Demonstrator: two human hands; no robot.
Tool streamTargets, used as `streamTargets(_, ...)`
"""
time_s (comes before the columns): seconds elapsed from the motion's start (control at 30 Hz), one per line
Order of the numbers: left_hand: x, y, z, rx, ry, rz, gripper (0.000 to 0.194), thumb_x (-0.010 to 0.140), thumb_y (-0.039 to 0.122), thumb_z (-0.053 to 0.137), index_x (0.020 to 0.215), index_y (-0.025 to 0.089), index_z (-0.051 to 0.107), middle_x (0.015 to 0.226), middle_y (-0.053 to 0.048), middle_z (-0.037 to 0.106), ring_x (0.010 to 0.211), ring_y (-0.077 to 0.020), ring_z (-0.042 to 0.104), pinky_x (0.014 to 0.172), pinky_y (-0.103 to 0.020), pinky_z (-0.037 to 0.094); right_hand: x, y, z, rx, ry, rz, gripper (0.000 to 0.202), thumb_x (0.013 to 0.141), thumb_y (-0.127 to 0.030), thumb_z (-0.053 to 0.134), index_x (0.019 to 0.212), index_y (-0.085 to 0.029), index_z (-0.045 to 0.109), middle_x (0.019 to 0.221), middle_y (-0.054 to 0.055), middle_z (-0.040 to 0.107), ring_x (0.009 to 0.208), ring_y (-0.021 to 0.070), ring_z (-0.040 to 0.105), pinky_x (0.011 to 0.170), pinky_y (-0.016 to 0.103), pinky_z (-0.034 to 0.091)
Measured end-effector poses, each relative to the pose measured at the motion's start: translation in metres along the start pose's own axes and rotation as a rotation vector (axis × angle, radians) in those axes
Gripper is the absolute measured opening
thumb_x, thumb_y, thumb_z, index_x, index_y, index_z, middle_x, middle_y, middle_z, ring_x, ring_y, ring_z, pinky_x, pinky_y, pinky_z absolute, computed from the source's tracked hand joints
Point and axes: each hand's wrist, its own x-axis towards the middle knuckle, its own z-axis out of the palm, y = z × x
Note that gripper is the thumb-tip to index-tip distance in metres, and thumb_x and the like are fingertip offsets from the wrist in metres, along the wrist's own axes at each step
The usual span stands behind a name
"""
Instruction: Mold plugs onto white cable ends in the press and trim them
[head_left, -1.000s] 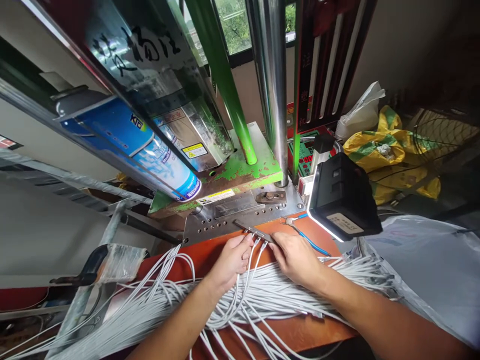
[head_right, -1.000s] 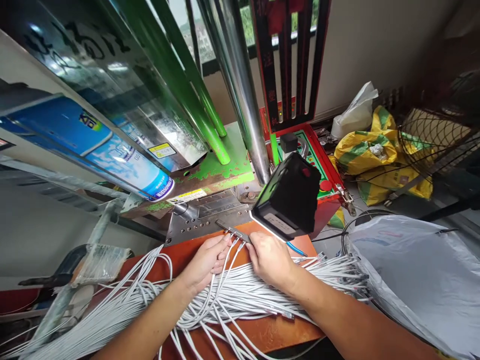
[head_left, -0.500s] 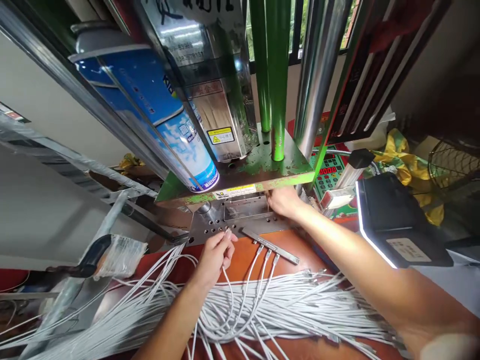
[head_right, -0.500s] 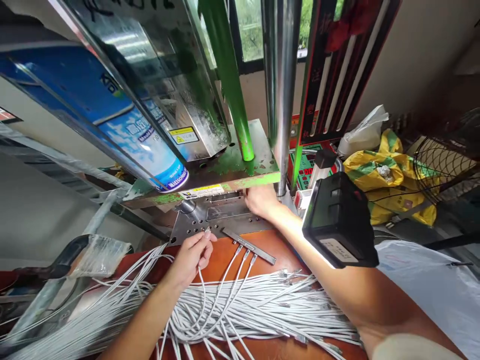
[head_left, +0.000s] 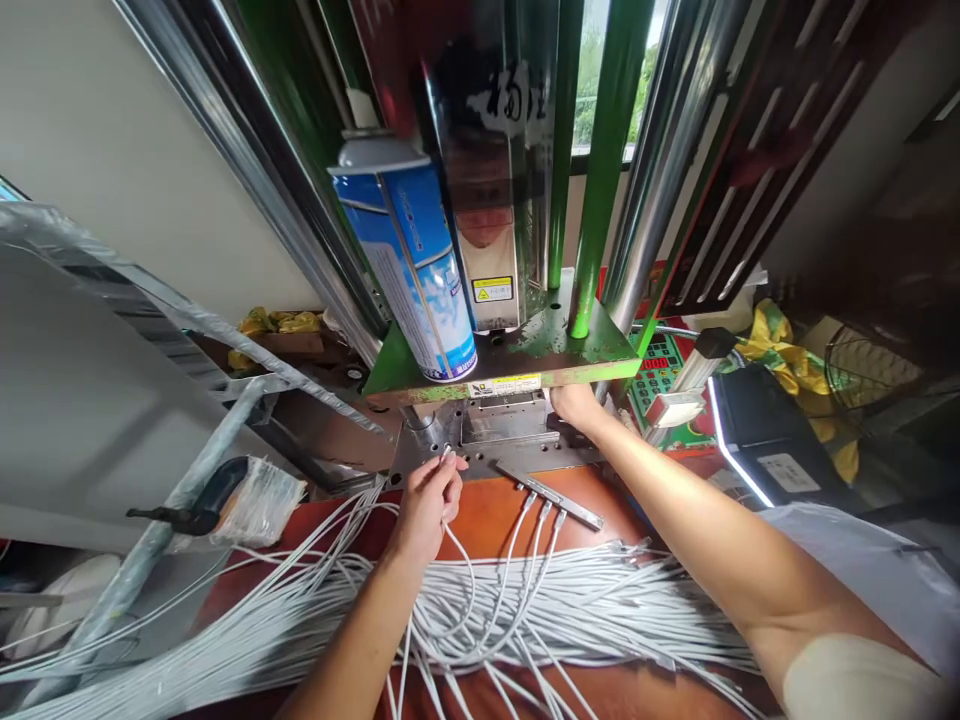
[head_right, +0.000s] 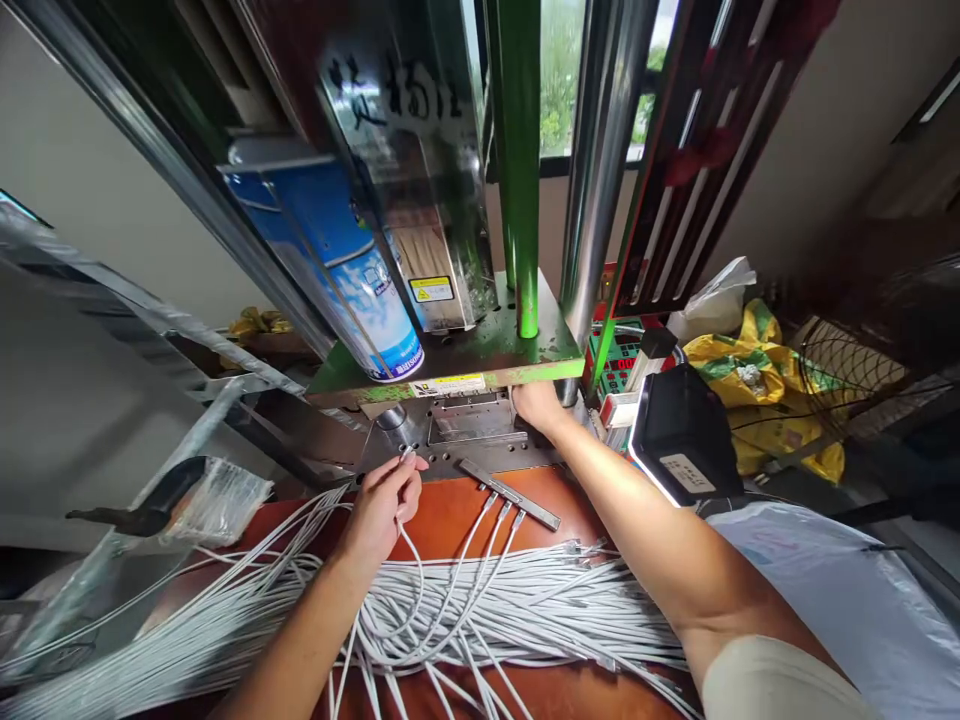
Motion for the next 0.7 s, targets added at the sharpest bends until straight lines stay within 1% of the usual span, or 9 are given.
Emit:
streamTargets(0.13,-0.001,-0.001,0.000,0.023,0.004,0.049,0.043,0.082,0.058,0.076,0.085,0.017,0.064,0.052,0.011,0.041,0.037,-0.0032,0.025,0.037,-0.016,0.019,-0.047,-0.004,-0.023,0.037,0.107,0.044,0.032,0.111,-0.038,0.037,0.101,-0.017,0.060,0.102,0.011,0.066,0.093,0.0247,0.064,0.086,0.041,0.053)
streamTargets(0.27,-0.004,0.004,0.007,0.117,0.001,0.131,0.042,0.086,0.059,0.071,0.084,0.017,0.065,0.053,0.010,0.039,0.039,-0.0049,0.025,0.037,-0.018,0.018,-0.098,-0.009,-0.046,0.085,0.110,0.026,0.027,0.110,-0.042,0.038,0.099,-0.022,0.053,0.089,0.004,0.061,0.079,0.0220,0.059,0.075,0.035,0.050)
streamTargets(0.3,-0.007,0.007,0.010,0.153,-0.001,0.165,0.042,0.087,0.058,0.070,0.083,0.017,0.066,0.053,0.009,0.041,0.040,-0.0057,0.029,0.038,-0.018,0.020,-0.109,-0.011,-0.051,0.094,0.102,0.016,0.026,0.110,-0.042,0.038,0.098,-0.023,0.052,0.088,0.004,0.060,0.078,0.0213,0.059,0.074,0.034,0.050)
streamTargets(0.37,-0.013,0.014,0.019,0.236,-0.010,0.244,0.040,0.087,0.055,0.073,0.080,0.016,0.069,0.056,0.006,0.049,0.047,-0.0081,0.042,0.044,-0.019,0.031,-0.127,-0.015,-0.058,0.105,0.093,-0.008,0.025,0.110,-0.040,0.038,0.097,-0.024,0.051,0.089,0.004,0.060,0.081,0.0209,0.060,0.076,0.034,0.051)
streamTargets(0.43,-0.020,0.021,0.032,0.309,-0.011,0.327,0.032,0.084,0.048,0.079,0.082,0.016,0.074,0.065,0.001,0.062,0.061,-0.0113,0.055,0.058,-0.021,0.045,-0.141,-0.019,-0.063,0.102,0.091,-0.034,0.023,0.111,-0.038,0.037,0.099,-0.024,0.052,0.093,0.005,0.060,0.085,0.0213,0.060,0.080,0.034,0.051)
streamTargets(0.47,-0.024,0.024,0.039,0.368,-0.007,0.384,0.029,0.083,0.045,0.082,0.088,0.017,0.077,0.071,-0.001,0.068,0.066,-0.0127,0.059,0.066,-0.022,0.049,-0.146,-0.021,-0.064,0.095,0.092,-0.047,0.022,0.111,-0.037,0.037,0.100,-0.023,0.052,0.095,0.005,0.059,0.086,0.0217,0.059,0.081,0.035,0.051)
streamTargets(0.57,-0.030,0.030,0.064,0.618,-0.055,0.601,0.029,0.088,0.037,0.079,0.109,0.018,0.079,0.088,-0.005,0.077,0.074,-0.0158,0.065,0.078,-0.028,0.052,-0.158,-0.027,-0.066,0.057,0.089,-0.086,0.022,0.110,-0.035,0.037,0.102,-0.023,0.053,0.097,0.007,0.057,0.089,0.0237,0.058,0.083,0.038,0.050)
streamTargets(0.63,-0.031,0.033,0.078,0.735,-0.138,0.697,0.020,0.094,0.034,0.071,0.100,0.017,0.080,0.088,-0.006,0.078,0.074,-0.0169,0.067,0.077,-0.028,0.053,-0.162,-0.030,-0.065,0.024,0.089,-0.098,0.023,0.111,-0.035,0.035,0.101,-0.023,0.053,0.098,0.008,0.056,0.090,0.0247,0.057,0.084,0.040,0.050)
streamTargets(0.7,-0.035,0.037,0.086,0.746,-0.187,0.722,0.025,0.098,0.032,0.065,0.082,0.017,0.077,0.078,-0.005,0.076,0.071,-0.0164,0.066,0.072,-0.027,0.051,-0.165,-0.029,-0.064,-0.011,0.092,-0.087,0.025,0.111,-0.035,0.034,0.101,-0.023,0.053,0.098,0.009,0.056,0.091,0.0255,0.056,0.085,0.041,0.050)
